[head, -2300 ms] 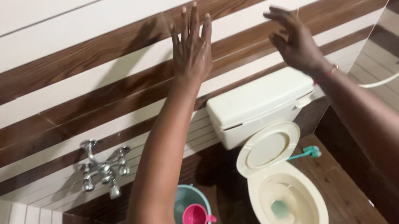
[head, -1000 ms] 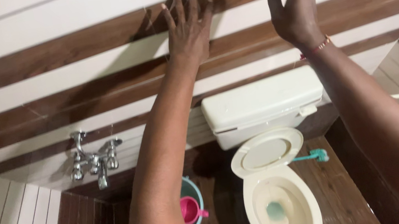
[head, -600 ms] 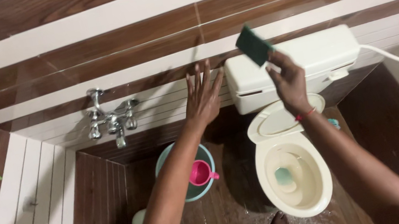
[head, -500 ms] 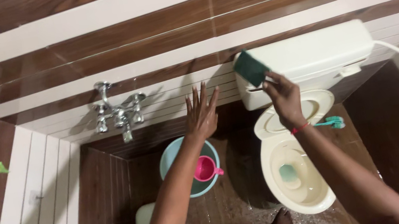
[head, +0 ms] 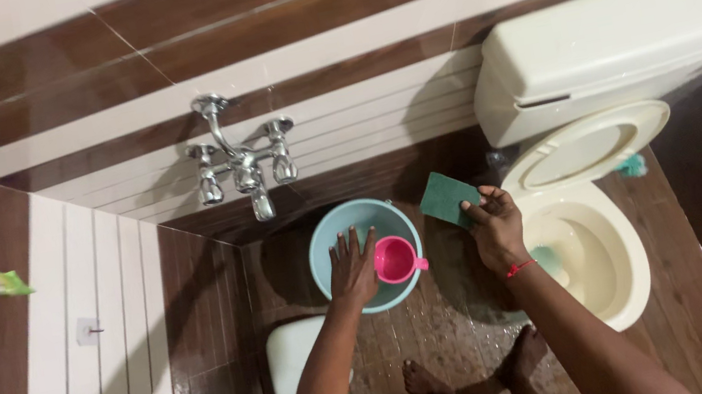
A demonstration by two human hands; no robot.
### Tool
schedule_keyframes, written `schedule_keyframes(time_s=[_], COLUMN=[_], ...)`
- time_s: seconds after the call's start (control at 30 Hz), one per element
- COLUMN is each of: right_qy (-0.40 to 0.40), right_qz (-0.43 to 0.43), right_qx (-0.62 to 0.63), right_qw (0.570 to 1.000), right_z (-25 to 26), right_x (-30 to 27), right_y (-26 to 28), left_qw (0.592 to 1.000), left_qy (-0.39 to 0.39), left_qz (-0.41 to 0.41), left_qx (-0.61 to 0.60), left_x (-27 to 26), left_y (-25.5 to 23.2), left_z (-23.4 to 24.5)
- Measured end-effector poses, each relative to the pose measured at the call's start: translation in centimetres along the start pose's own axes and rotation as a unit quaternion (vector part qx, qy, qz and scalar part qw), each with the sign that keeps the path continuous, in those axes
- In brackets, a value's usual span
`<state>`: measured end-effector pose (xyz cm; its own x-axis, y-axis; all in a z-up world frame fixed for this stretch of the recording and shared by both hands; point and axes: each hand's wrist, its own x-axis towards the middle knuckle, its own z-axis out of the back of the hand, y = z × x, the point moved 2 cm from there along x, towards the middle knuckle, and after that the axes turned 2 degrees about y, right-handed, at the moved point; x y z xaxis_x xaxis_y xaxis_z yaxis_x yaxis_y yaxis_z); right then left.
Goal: The person cleans the bathroom by applying liquid to a sponge and scrubbing the toilet, showerhead, and wall tiles.
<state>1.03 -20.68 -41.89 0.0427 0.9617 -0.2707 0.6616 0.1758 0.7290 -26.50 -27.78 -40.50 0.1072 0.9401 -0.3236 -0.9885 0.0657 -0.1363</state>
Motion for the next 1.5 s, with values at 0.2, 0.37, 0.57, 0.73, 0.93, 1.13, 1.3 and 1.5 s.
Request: schedule_keyframes(time_s=[0.2, 0.37, 0.57, 0.73, 0.93, 1.13, 1.3, 1.5], right_qy=[-0.025, 0.001, -0.04, -0.017, -0.018, -0.023, -0.057, -0.063], right_qz=[-0.097, -0.106, -0.179, -0.17, -0.179, -0.196, -0.209, -0.218], right_qx=[0.014, 0.044, -0.04, -0.042, -0.033, -0.058, -0.075, -0.09], right_qw=[0.995, 0.993, 0.982, 0.984, 0.983, 0.979, 0.973, 0.97], right_z=[2.0, 5.9, 7.9, 9.5, 12.4, 15.7, 17.1, 17.6], right_x=[-1.8, -0.5, -0.1, 0.0, 1.1, 1.6, 1.5, 1.8], right_y=[-3.3, -7.5, -10.7, -12.6, -16.1, -18.7, -19.1, -20.8], left_qw=[1.0, 0.991, 0.985, 0.976, 0.981, 0.983, 0.983, 0.943], left_qy=[0.021, 0.107, 0.135, 0.159, 0.115, -0.046, -0.038, -0.155], left_qz=[0.01, 0.077, 0.099, 0.128, 0.138, 0.162, 0.113, 0.225], left_qx=[-0.007, -0.014, -0.046, -0.075, -0.074, -0.067, -0.139, -0.19], left_x=[1.2, 2.6, 3.4, 5.7, 9.6, 13.1, 11.3, 12.3], left_y=[2.3, 3.6, 5.2, 5.4, 6.2, 8.2, 8.7, 10.6], left_z=[-8.9, -16.9, -27.8, -34.9, -41.5, -46.7, -43.4, -39.8])
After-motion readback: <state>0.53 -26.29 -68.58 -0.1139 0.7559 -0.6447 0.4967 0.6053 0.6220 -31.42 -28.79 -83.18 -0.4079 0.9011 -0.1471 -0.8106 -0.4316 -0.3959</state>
